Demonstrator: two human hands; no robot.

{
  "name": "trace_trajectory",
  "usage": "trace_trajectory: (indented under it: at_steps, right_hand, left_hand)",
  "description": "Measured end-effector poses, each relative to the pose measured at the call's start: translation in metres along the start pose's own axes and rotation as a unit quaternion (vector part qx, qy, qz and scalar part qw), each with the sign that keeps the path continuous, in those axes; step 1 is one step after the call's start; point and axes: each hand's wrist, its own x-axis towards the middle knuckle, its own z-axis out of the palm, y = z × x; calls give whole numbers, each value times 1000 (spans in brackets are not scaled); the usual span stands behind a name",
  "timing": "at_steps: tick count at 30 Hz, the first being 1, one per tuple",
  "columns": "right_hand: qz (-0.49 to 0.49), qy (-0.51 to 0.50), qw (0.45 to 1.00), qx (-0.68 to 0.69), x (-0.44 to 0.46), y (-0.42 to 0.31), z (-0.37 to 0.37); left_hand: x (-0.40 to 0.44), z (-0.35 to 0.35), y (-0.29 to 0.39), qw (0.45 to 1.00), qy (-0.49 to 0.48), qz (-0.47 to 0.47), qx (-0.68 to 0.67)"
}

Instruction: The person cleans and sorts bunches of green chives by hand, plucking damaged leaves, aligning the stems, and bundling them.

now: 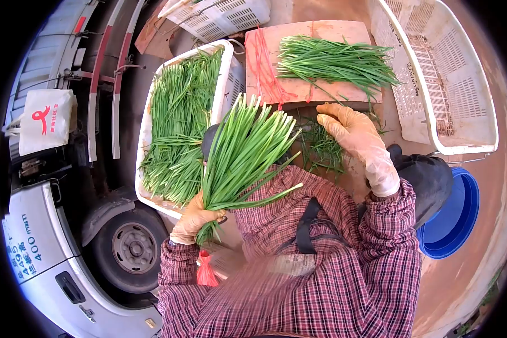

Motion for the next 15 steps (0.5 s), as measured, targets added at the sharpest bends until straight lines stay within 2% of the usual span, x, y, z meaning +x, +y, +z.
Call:
trace_trajectory:
  at_steps: [2,3,6,8,10,12,15]
  right_hand:
    - [-33,11,997,68,-9,-19,9]
    - [-85,29,993,72,-15,-27,18]
    - [-303,35,946,-113,-20,-47,43]
    - [-374,34,898,-228,-16,-57,63]
    - [-378,48,882,-277,-17,-64,77]
    - [-362,20,845,-394,-11,-58,87]
    - [-359,13,850,-385,-13,-52,82]
  left_hand:
    - [0,0,-1,1000,-13,-8,-24]
    - [0,0,-3,999,-18,-2,-33]
    - [0,1,-9,998,-20,-1,-56]
    - [5,-4,-22,997,-43,11,-64]
    - [6,0,-29,995,-65,20,-74]
    - [7,7,-32,989,-69,42,-123]
    - [10,6,-47,989,-67,55,-123]
